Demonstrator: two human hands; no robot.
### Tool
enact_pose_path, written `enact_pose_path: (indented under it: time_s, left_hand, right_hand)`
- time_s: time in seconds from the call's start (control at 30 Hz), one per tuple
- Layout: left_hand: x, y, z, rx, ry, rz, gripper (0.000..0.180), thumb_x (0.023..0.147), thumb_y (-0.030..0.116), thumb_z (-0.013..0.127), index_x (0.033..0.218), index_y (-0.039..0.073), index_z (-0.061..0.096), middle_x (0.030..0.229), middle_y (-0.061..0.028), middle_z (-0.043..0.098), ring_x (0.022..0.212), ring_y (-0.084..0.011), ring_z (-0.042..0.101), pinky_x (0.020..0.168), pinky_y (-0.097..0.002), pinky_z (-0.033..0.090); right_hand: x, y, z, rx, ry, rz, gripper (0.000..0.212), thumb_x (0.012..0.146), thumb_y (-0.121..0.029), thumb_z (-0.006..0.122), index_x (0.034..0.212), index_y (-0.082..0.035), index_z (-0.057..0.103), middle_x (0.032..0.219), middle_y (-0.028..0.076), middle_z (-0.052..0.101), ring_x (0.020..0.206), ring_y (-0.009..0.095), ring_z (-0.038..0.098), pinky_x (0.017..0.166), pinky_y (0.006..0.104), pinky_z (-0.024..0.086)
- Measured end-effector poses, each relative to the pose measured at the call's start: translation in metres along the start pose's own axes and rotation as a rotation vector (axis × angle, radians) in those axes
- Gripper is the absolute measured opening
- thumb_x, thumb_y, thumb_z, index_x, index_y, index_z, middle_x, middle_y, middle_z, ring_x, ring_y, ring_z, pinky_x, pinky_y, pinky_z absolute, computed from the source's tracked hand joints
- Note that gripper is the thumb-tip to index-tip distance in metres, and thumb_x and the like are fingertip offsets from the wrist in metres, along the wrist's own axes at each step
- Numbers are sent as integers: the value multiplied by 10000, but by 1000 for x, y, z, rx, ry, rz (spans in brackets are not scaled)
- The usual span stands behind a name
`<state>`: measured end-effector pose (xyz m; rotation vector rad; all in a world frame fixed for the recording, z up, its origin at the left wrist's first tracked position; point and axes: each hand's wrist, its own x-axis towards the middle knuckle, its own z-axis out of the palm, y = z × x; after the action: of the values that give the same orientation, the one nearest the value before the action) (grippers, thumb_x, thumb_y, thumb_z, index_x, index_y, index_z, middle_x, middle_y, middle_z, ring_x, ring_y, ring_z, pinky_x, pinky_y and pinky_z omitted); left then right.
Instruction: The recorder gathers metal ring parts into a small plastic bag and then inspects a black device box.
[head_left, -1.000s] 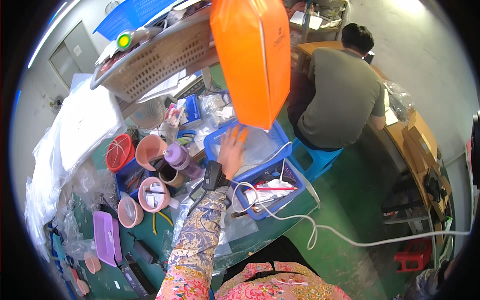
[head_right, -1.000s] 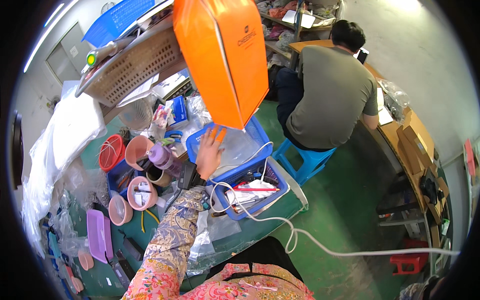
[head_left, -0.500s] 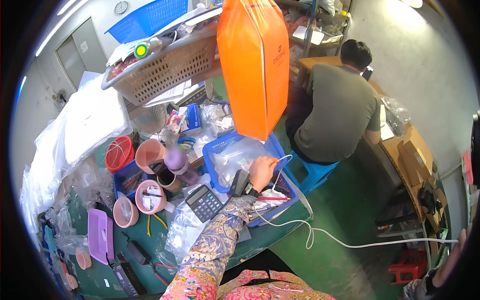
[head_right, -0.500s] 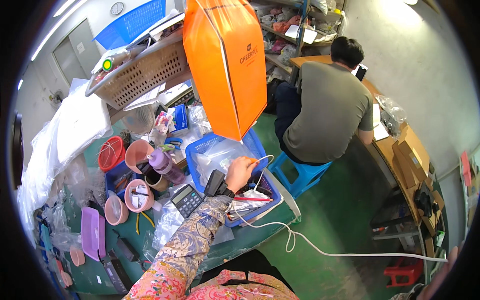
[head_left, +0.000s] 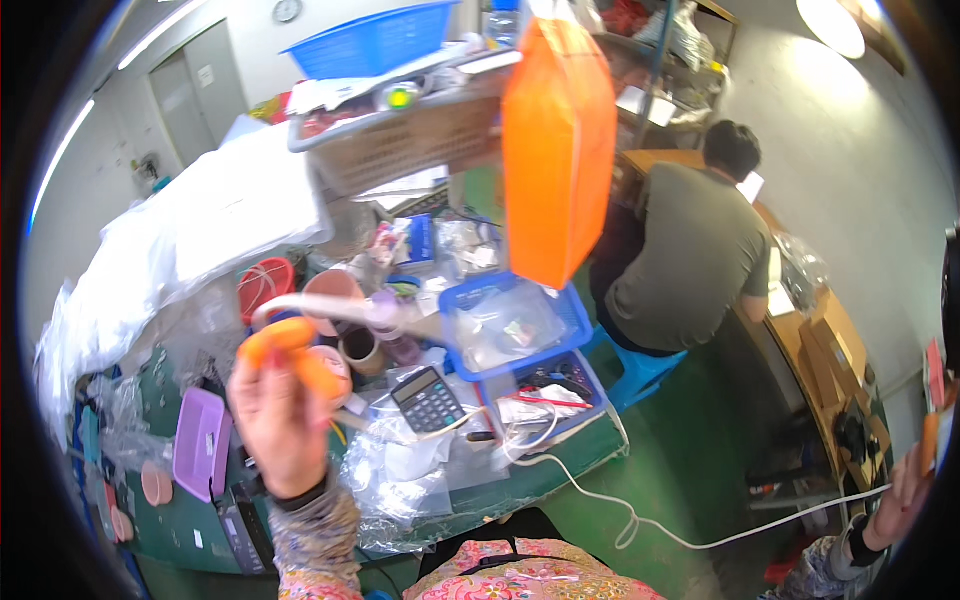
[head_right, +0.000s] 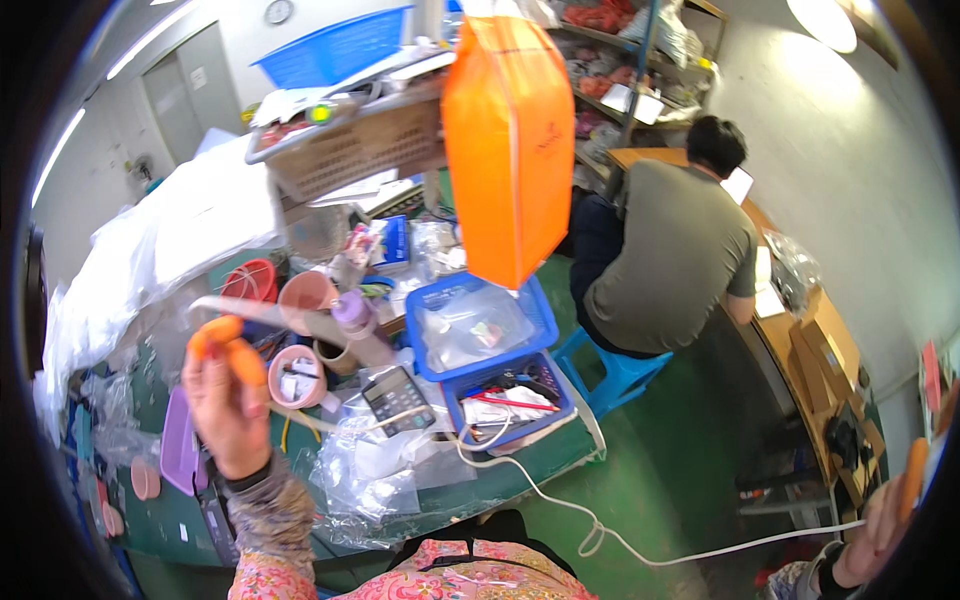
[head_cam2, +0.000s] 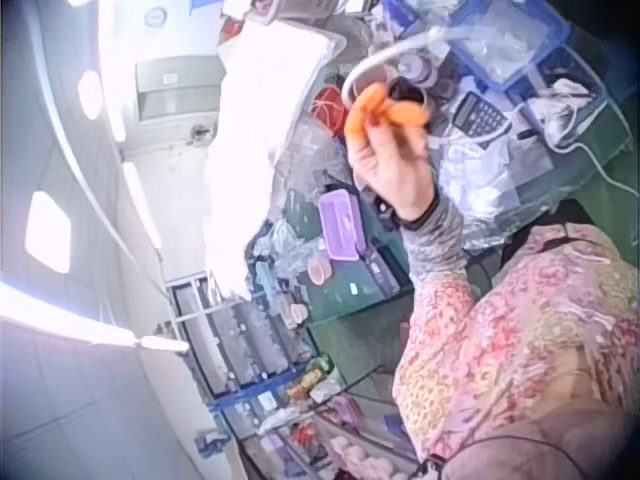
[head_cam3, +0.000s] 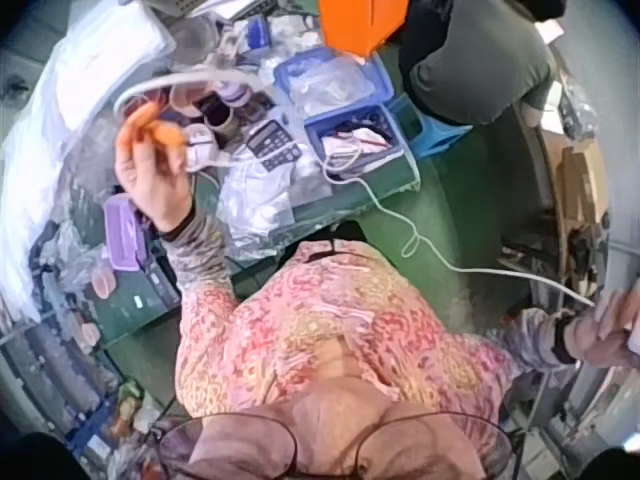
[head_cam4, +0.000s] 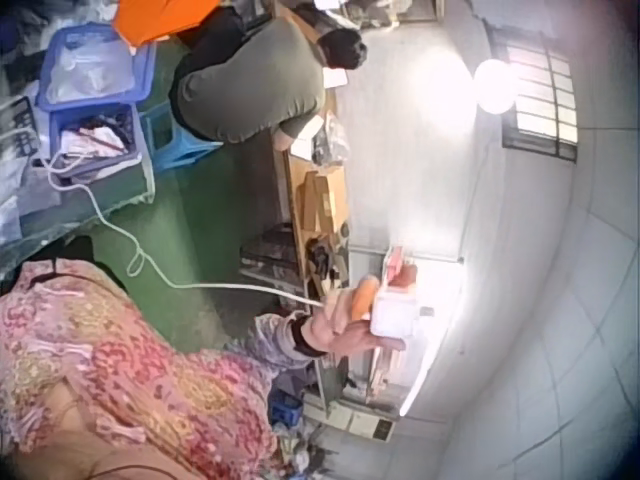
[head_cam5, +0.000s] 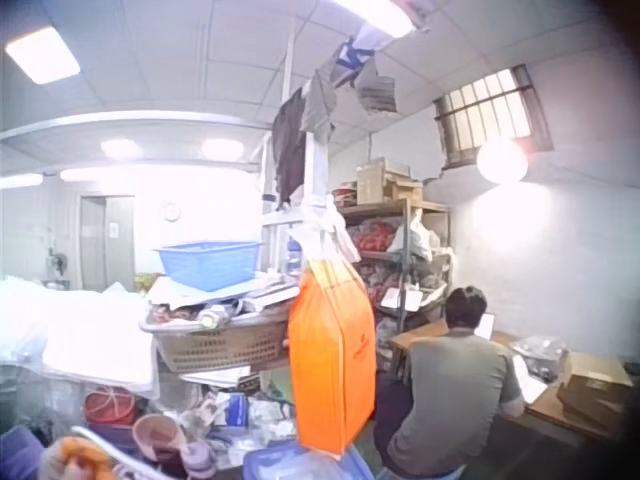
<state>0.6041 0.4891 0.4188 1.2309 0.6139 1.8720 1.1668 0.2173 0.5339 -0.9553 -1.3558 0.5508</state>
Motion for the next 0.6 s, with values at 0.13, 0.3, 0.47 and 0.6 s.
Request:
enact_pose_path:
  time_s: [0.13, 0.3, 0.47, 0.6]
  left_hand:
    - [-59, 102, -139, 236, 379, 59, 282, 1000, 162, 491, 1251, 41, 537, 1147, -108, 631, 501, -25, 366, 400, -161, 283]
    - [-151, 243, -251, 434, 532, 150, 308, 1020, 154, 454, 1290, 10, 484, 970, -42, 593, 468, -6, 301, 410, -161, 253]
    - [-264, 335, -311, 570, 876, 147, 344, 1018, 148, 454, 1333, 10, 469, 990, -28, 582, 458, -3, 258, 414, -150, 230]
    - [-337, 376, -373, 598, 1023, 18, 451, 1020, 189, 444, 1426, 22, 342, 1276, -75, 554, 454, 20, 315, 394, -137, 265]
  right_hand:
    - [54, 38, 97, 228, -52, 138, 682, 958, -275, 525, 1477, -26, 158, 1061, 245, 529, 362, 166, 404, 312, 283, 375]
    - [106, 73, 228, 509, -615, 394, 928, 739, -192, 768, 1455, 22, 217, 1162, 221, 533, 427, 79, 360, 364, 220, 277]
    - [92, 101, 441, 318, -807, 697, 922, 631, -233, 833, 1377, 43, 368, 1090, 85, 587, 574, 54, 451, 458, 201, 339]
    - [81, 141, 546, 366, -1012, 776, 724, 807, -309, 729, 1363, 13, 396, 1123, 51, 583, 793, 68, 509, 606, 189, 395]
